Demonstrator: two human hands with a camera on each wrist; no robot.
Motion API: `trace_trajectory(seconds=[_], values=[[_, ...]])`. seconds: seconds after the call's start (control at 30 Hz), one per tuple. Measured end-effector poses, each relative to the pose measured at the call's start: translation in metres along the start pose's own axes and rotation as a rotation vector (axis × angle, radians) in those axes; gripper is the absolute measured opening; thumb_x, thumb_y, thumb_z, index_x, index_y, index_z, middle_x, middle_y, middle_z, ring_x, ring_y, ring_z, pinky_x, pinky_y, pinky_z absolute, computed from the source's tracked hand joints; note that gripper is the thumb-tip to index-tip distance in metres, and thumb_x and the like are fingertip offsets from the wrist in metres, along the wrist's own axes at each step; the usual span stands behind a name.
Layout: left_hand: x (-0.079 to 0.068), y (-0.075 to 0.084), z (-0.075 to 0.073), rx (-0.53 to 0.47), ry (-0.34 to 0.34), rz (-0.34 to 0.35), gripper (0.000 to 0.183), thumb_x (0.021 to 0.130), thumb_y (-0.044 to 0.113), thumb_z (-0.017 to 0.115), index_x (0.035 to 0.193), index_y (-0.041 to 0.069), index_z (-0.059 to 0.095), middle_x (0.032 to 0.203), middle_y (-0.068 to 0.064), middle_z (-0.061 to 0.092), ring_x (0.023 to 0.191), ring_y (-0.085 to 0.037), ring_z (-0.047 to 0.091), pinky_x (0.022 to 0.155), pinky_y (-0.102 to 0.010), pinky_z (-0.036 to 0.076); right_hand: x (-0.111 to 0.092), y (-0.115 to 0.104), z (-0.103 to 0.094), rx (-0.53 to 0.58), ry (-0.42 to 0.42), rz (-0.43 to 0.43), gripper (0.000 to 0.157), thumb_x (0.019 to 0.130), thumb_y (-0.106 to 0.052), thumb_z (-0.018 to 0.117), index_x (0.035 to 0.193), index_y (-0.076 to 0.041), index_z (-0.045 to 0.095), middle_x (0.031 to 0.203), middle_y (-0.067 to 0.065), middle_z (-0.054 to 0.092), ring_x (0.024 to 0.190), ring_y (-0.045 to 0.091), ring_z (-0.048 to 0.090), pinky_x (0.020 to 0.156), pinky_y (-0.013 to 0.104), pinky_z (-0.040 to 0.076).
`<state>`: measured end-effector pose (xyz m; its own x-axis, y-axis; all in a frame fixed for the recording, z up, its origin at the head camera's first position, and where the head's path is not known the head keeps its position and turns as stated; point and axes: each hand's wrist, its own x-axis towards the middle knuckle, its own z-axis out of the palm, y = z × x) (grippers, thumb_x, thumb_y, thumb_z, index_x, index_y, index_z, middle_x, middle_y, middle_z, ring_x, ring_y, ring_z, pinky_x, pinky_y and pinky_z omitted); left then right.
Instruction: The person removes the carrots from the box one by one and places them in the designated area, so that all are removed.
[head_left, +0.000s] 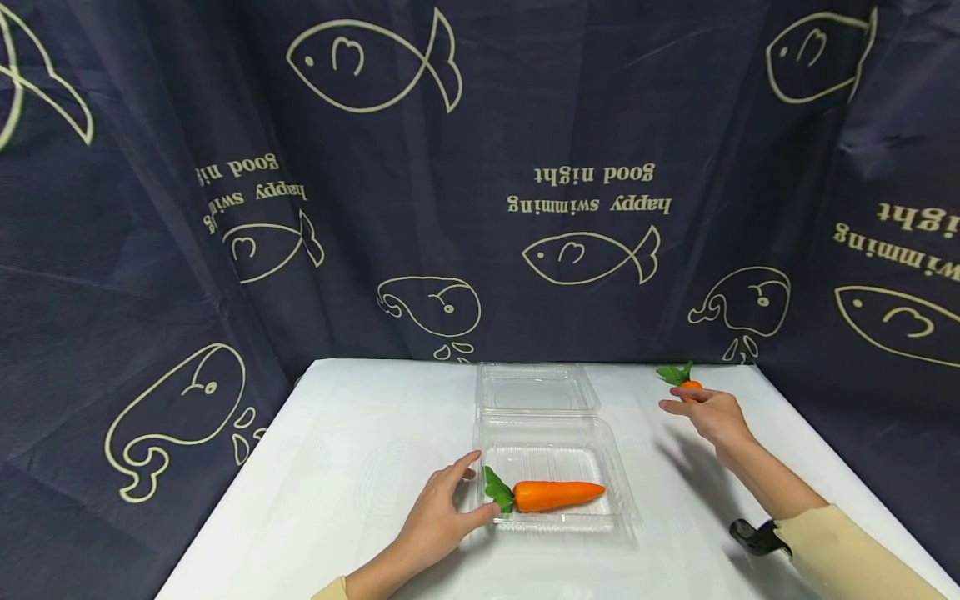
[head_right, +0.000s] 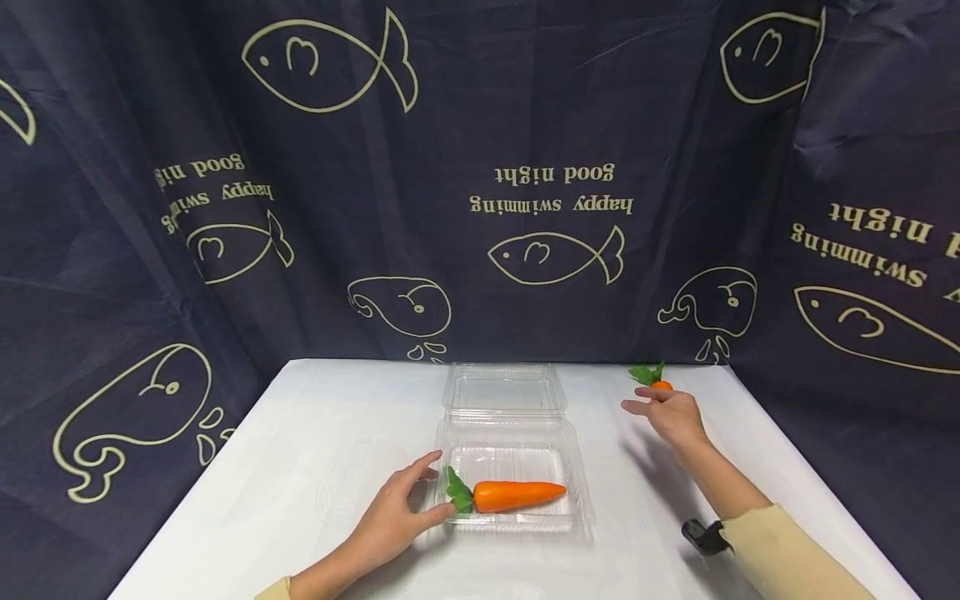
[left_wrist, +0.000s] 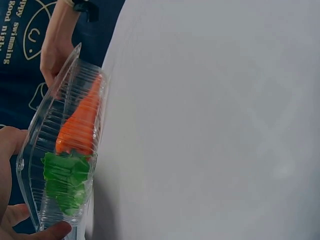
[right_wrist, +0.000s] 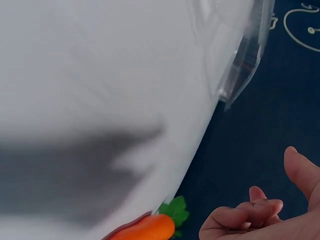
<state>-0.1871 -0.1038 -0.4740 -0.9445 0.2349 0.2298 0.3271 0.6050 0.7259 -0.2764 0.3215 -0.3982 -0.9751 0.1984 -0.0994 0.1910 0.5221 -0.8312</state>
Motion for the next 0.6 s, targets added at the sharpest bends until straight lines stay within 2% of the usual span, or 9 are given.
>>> trace_trajectory(seconds=[0.07, 0.27, 0.37, 0.53, 0.6], values=[[0.000, 0.000, 0.000, -0.001, 0.001, -0.003, 0.080, 0.083, 0.053, 0.077, 0.149, 0.020, 0.048, 0.125, -0.004, 0.064, 0.119, -0.029, 0.056, 0.100, -0.054, 0.046, -0.003, -0.003, 0.002, 0.002, -0.016, -0.003, 0.077, 0.089, -0.047, 0.073, 0.145, 0.000, 0.051, 0.150, 0.022, 0.041, 0.108, 0.029, 0.043, 0.082, 0.037, 0.039], [0.000, -0.001, 0.001, -0.001, 0.000, -0.009, 0.080, 0.083, 0.053, 0.077, 0.149, 0.018, 0.048, 0.125, -0.004, 0.064, 0.119, -0.028, 0.056, 0.100, -0.054, 0.046, -0.009, -0.010, 0.009, -0.014, -0.043, -0.024, 0.072, 0.088, -0.046, 0.074, 0.143, -0.003, 0.055, 0.147, 0.019, 0.046, 0.107, 0.027, 0.047, 0.080, 0.033, 0.042], [-0.001, 0.000, 0.001, 0.000, 0.003, -0.007, 0.080, 0.083, 0.053, 0.077, 0.149, 0.017, 0.048, 0.124, -0.004, 0.065, 0.119, -0.028, 0.056, 0.100, -0.054, 0.046, -0.012, -0.012, 0.014, -0.017, -0.053, -0.027, 0.070, 0.088, -0.045, 0.075, 0.142, -0.005, 0.056, 0.141, 0.017, 0.049, 0.102, 0.026, 0.044, 0.078, 0.035, 0.040], [-0.001, 0.000, 0.000, 0.003, 0.006, 0.001, 0.080, 0.083, 0.053, 0.077, 0.149, 0.017, 0.048, 0.124, -0.005, 0.064, 0.119, -0.029, 0.056, 0.100, -0.053, 0.046, -0.018, -0.016, 0.023, 0.000, -0.090, -0.055, 0.069, 0.088, -0.043, 0.075, 0.141, -0.003, 0.056, 0.151, 0.022, 0.043, 0.120, 0.031, 0.044, 0.090, 0.039, 0.042], [-0.001, 0.000, 0.000, 0.005, 0.005, 0.003, 0.080, 0.083, 0.053, 0.076, 0.149, 0.018, 0.047, 0.125, -0.005, 0.064, 0.119, -0.029, 0.056, 0.099, -0.053, 0.046, -0.021, -0.018, 0.026, -0.007, -0.098, -0.069, 0.067, 0.089, -0.042, 0.075, 0.141, -0.004, 0.057, 0.150, 0.021, 0.047, 0.119, 0.030, 0.047, 0.089, 0.038, 0.043]])
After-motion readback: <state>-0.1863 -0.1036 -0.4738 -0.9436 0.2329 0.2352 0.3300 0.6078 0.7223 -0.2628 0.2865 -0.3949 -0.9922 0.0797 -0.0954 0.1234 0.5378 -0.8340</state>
